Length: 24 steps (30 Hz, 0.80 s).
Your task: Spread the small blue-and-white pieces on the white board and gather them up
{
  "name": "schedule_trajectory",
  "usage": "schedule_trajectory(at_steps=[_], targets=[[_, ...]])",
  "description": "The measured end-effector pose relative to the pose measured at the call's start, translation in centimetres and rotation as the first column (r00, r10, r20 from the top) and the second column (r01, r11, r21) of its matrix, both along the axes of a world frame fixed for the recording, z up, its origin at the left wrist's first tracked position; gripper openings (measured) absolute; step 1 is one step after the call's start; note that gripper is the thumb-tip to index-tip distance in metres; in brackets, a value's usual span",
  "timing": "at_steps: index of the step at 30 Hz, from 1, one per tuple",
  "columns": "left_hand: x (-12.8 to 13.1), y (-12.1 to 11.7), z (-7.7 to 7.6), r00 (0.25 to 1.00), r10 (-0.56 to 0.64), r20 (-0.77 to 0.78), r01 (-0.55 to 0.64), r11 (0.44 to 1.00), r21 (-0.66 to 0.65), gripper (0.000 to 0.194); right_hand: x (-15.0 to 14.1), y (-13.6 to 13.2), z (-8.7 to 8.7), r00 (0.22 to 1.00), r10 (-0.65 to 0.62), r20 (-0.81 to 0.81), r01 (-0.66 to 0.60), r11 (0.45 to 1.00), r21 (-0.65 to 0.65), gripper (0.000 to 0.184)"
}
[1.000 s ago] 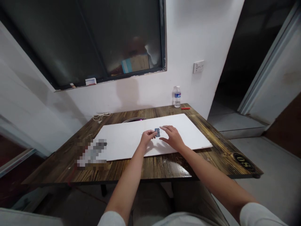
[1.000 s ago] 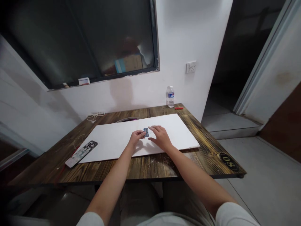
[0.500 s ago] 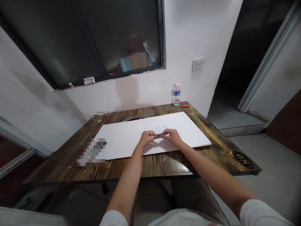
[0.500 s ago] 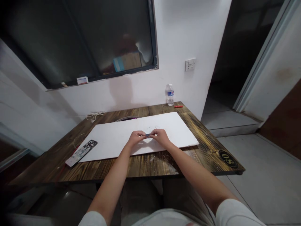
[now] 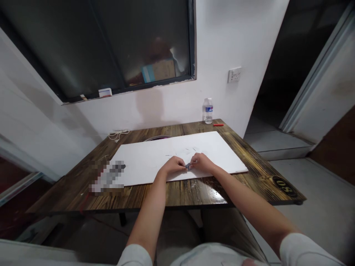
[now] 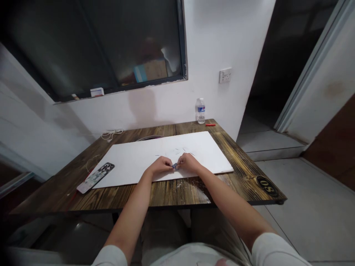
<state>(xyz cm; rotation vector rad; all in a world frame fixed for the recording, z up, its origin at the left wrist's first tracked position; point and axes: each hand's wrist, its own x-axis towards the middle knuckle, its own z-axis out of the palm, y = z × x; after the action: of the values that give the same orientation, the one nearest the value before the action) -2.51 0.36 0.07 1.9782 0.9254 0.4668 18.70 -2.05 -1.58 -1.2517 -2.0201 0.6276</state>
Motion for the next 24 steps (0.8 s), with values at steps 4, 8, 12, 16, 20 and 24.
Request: schedule_trajectory(at_steps=[4,8,12,16,20,24], targets=[[0.1,0.2,0.0,0.999,-0.033,-0.029,0.035,0.997,0.067,0.014,0.1,0.2,-0.2,0.998,0.067,0.022,-0.067,0.998,0.003,0.005],[0.2,0.4,-0.2,0.999,-0.034,0.018,0.032,0.993,0.116,0.014,0.3,0.1,0.1,0.994,0.111,-0.003,-0.111,0.994,0.001,0.004],[0.5,0.4,0.1,0.981,0.137,0.134,-0.153,0.981,0.118,0.024,0.6,0.2,0.5,0.995,0.006,-0.100,-0.005,1.000,0.006,0.009],[1.1,0.1,0.7,0.936,0.244,0.255,-0.254,0.967,0.009,0.039,0.4,0.6,0.4,0.977,-0.064,-0.202,0.065,0.998,0.000,0.022],[1.5,-0.1,1.0,0.912,0.275,0.304,-0.278,0.960,-0.034,0.040,0.6,0.8,0.5,0.969,-0.052,-0.241,0.059,0.998,0.021,0.029],[1.7,0.4,0.6,0.837,0.392,0.382,-0.405,0.913,-0.051,0.039,2.5,1.1,1.3,0.947,-0.269,-0.179,0.284,0.957,0.066,0.026]])
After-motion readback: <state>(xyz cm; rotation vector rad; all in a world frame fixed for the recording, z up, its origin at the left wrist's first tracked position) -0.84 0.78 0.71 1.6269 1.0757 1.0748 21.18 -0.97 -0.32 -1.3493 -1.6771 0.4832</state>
